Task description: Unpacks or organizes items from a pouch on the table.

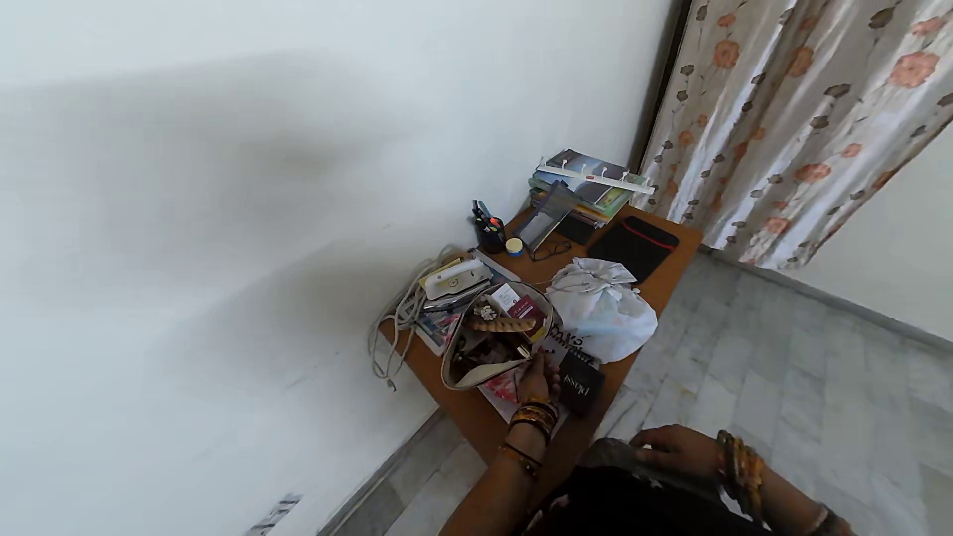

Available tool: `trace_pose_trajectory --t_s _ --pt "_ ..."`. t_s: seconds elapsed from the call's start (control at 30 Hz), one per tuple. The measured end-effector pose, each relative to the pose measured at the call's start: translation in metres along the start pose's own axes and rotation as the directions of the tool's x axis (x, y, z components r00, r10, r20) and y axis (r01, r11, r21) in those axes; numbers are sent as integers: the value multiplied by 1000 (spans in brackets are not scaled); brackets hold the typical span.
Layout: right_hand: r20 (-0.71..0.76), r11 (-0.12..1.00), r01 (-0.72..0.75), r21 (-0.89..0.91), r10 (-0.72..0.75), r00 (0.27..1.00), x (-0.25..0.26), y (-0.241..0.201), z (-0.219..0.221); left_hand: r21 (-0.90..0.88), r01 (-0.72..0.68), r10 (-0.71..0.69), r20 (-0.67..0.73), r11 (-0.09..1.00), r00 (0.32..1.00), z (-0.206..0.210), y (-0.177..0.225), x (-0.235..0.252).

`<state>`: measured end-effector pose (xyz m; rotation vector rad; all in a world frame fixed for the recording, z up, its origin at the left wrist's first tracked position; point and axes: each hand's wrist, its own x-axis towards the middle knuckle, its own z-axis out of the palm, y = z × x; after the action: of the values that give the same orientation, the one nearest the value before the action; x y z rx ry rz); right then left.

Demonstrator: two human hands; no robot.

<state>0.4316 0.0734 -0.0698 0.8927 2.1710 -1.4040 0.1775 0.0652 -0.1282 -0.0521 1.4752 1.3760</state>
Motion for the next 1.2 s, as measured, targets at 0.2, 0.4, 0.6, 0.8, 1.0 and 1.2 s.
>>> trace_pose_trajectory --t_s 0.2,0.4,0.6,0.8,1.0,1.2 --pt "-59 993 -105 -53 102 993 4 -12 -10 -64 121 -114 106 991 988 3 27 -34" --pt "-139 987 -40 -156 18 990 32 -59 -28 23 211 -212 118 977 970 -10 46 -56" --pt "-217 988 -111 -105 87 972 103 -98 -22 810 -153 -185 305 566 934 -27 61 -55" --pt "-286 978 -178 -112 140 948 138 -102 -8 900 -405 -256 359 -159 898 -16 73 -64" --pt "-313 975 -142 -172 83 946 135 -105 -13 891 -345 -136 397 296 908 -27 64 -55" --pt "-304 970 -139 -198 74 950 136 -101 -15 481 -101 -55 299 871 953 -23 52 -59"
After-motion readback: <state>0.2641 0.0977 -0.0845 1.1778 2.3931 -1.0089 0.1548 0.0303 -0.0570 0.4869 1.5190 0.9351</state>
